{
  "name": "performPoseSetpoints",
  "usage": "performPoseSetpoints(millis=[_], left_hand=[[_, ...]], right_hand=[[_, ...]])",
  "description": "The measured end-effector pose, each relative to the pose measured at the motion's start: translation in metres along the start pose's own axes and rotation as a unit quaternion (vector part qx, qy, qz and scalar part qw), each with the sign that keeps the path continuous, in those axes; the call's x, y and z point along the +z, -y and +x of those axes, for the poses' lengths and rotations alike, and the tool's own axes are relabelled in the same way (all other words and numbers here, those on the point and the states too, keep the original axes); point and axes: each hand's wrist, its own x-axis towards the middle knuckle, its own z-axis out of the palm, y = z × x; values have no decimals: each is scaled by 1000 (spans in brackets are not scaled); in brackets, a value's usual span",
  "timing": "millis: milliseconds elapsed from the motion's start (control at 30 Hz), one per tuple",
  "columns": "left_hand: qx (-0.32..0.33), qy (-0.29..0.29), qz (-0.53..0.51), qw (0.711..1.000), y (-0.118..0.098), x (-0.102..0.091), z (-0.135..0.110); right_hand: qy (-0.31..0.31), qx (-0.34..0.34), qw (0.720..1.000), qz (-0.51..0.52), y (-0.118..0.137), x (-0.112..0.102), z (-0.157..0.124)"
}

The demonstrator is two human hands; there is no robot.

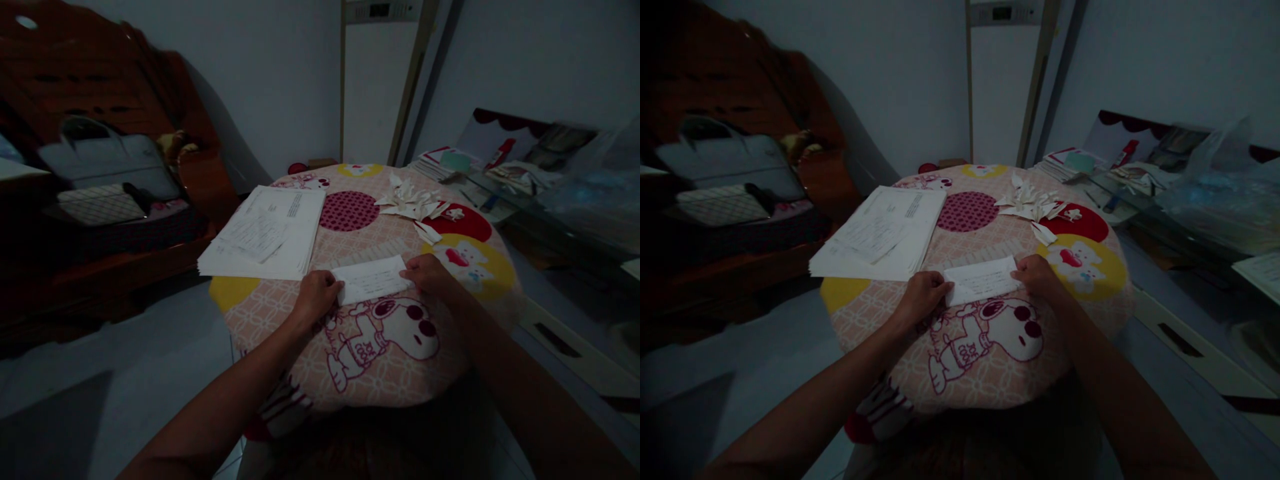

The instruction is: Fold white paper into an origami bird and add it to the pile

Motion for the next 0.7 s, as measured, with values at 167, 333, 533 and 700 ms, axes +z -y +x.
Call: performPoseSetpoints(millis=[167, 333, 533, 700], left_hand=[[36, -25, 124, 991, -5, -2, 2], [26, -14, 173, 984, -9, -5, 4], [-13, -14, 115, 993, -3, -3, 5], [-9, -28, 135, 990, -4, -3, 5]], right_hand=[[-55, -27, 996, -61, 2, 3, 1], [-76, 5, 994, -76, -2, 9, 2], [-116, 50, 989, -81, 0, 15, 0], [-131, 24, 986, -96, 1, 16, 0]])
